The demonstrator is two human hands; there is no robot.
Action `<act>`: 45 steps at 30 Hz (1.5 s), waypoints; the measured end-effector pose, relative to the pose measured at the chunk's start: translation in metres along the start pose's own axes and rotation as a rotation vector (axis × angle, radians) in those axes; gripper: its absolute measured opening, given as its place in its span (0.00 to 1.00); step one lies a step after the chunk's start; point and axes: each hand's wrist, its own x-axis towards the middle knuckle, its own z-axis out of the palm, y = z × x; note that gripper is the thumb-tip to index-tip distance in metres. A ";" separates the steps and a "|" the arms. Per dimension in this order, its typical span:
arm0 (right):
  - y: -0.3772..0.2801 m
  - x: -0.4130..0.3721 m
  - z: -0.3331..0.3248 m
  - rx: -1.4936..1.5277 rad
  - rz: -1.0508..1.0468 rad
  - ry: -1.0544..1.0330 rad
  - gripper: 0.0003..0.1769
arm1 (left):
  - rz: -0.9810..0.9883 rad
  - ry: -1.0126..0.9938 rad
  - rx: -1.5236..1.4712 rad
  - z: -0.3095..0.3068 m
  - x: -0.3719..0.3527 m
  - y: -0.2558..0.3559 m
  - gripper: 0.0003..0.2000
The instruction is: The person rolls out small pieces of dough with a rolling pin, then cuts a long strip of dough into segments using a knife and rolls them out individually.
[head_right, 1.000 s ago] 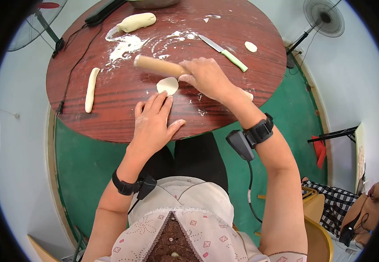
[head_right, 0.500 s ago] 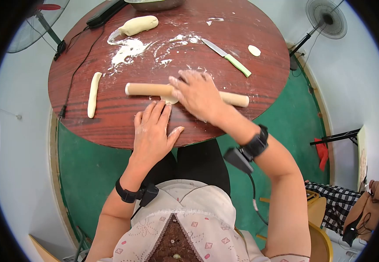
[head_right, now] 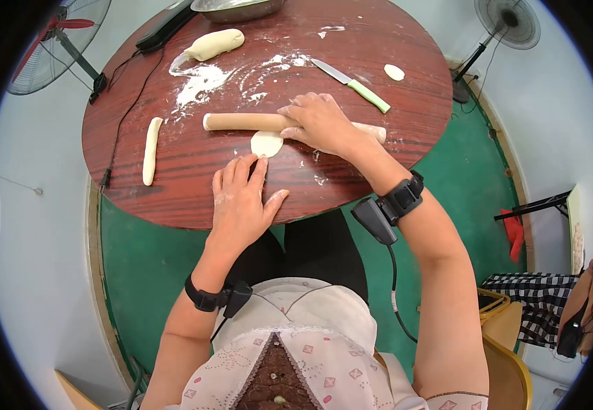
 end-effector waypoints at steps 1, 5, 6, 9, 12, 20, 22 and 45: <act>-0.001 -0.001 -0.004 -0.052 0.043 -0.021 0.23 | -0.001 -0.003 -0.001 0.001 0.000 -0.001 0.30; 0.021 -0.010 0.003 -0.131 0.142 0.155 0.19 | 0.042 0.026 0.017 -0.001 0.004 -0.004 0.26; 0.023 -0.013 0.003 -0.156 0.193 0.164 0.19 | 0.017 0.017 -0.038 -0.003 0.007 -0.007 0.24; 0.027 -0.024 0.003 -0.235 0.318 0.203 0.19 | -0.067 0.097 -0.232 -0.004 0.028 -0.029 0.16; 0.037 -0.031 0.014 -0.389 0.326 0.383 0.15 | -0.058 0.029 -0.141 -0.001 0.060 -0.054 0.15; 0.038 -0.034 0.011 -0.328 0.461 0.353 0.18 | -0.128 -0.204 -0.044 0.007 0.091 -0.050 0.11; 0.039 -0.033 0.012 -0.308 0.466 0.351 0.19 | -0.127 -0.208 -0.062 0.007 0.090 -0.050 0.10; 0.044 -0.035 0.021 -0.269 0.407 0.466 0.13 | -0.251 -0.370 -0.179 -0.007 0.091 -0.058 0.10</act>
